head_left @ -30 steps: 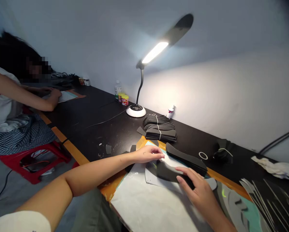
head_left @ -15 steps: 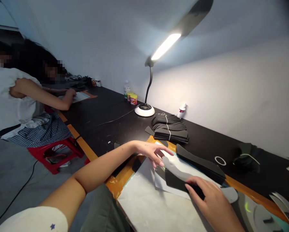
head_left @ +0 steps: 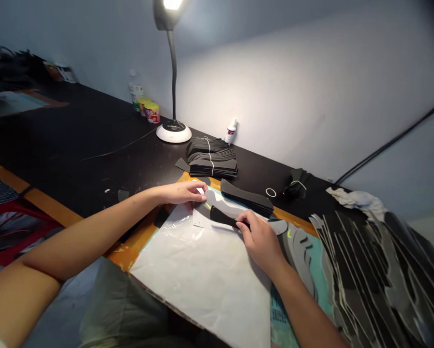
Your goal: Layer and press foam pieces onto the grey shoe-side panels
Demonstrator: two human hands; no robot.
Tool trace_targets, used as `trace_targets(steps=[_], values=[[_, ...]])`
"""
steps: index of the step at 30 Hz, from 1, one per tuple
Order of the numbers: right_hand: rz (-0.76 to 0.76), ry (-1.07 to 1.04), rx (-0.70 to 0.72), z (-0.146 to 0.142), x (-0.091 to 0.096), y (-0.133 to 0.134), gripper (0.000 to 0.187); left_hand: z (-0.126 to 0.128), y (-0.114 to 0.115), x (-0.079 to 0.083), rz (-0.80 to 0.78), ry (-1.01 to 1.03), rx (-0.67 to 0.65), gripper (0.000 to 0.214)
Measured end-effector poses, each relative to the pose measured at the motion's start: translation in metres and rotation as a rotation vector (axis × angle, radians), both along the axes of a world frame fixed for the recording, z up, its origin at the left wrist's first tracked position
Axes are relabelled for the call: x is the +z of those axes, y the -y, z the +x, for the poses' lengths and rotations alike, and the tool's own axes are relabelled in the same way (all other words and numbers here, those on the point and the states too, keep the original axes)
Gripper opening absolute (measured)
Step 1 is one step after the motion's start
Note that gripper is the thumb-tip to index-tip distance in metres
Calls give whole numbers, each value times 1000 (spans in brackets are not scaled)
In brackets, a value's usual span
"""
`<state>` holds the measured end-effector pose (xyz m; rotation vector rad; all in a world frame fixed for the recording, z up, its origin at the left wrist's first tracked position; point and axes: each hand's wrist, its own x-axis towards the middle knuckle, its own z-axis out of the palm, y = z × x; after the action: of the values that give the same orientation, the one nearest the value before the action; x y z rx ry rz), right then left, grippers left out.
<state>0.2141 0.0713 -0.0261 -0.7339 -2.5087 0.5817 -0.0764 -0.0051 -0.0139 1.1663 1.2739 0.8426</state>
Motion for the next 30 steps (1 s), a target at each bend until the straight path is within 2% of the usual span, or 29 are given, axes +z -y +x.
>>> trace_targets(steps=[4,8,10,13,15,19,23,26,30], values=[[-23,-150,-53,0,1,-1,12,4,-1,-4,-7,-24,52,49],[-68,-182,-11,-2,1,1,21,7,-1,-7,4,-36,101,49],[-70,-164,-5,-2,2,2,24,7,-1,-7,21,-58,90,59],[-93,-152,-42,-3,3,4,22,5,-1,-8,47,-59,-7,84],[-118,-156,-70,-3,2,3,22,3,-2,-8,50,-43,-51,92],[-173,-161,-49,-1,0,1,20,0,-3,-9,36,35,-80,83],[-205,-159,-4,1,-1,5,12,1,-3,-11,23,108,-47,76],[-222,-163,8,1,-1,8,15,1,-4,-13,10,104,-30,73],[-148,-178,57,-2,0,8,17,-1,-4,-11,7,68,-49,64]])
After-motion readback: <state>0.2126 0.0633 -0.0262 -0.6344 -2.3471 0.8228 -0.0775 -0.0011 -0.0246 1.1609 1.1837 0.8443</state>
